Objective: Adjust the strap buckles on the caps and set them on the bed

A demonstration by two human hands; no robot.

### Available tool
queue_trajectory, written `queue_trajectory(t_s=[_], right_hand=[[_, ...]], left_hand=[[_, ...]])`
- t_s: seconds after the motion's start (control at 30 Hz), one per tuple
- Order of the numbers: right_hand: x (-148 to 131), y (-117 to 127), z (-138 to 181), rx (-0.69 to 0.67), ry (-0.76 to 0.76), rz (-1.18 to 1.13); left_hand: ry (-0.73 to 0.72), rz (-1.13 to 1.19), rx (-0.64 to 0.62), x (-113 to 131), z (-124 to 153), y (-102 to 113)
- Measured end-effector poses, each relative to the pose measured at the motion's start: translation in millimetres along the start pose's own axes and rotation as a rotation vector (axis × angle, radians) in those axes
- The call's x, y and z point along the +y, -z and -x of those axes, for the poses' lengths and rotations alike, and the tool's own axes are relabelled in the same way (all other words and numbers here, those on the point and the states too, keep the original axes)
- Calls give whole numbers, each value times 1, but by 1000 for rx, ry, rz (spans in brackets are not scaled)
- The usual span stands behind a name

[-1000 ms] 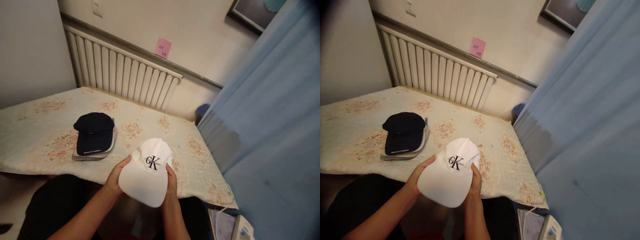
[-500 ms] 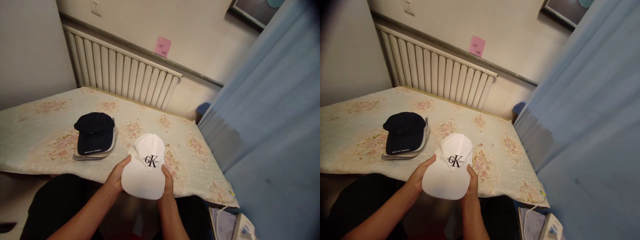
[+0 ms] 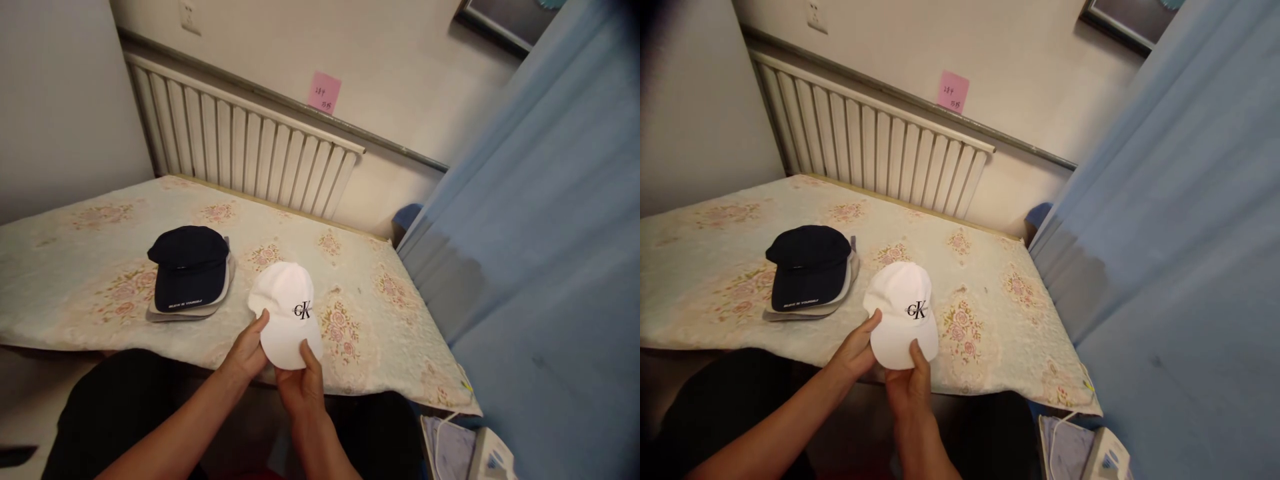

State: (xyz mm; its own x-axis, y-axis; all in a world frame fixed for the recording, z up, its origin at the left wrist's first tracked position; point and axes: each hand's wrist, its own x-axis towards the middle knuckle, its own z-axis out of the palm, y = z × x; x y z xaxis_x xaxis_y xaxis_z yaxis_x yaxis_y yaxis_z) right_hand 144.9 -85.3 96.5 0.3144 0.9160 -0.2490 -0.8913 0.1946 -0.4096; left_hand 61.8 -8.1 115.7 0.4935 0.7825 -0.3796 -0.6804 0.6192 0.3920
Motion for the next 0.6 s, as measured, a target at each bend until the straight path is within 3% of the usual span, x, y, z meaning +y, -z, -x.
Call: queue_trajectory(t_s=[0.13, 0.27, 0.4, 0.6], right_hand=[[3, 5, -4, 81, -59, 27], [-4, 18, -17, 131, -65, 50], [-15, 26, -25, 147, -40, 58], [-20, 27, -27, 220, 22, 99]], left_hand=[[0, 17, 10, 1, -1, 6], [-40, 66, -63, 12, -5, 11], [-148, 136, -62, 21, -11, 14], [-153, 140, -77, 19, -6, 9]])
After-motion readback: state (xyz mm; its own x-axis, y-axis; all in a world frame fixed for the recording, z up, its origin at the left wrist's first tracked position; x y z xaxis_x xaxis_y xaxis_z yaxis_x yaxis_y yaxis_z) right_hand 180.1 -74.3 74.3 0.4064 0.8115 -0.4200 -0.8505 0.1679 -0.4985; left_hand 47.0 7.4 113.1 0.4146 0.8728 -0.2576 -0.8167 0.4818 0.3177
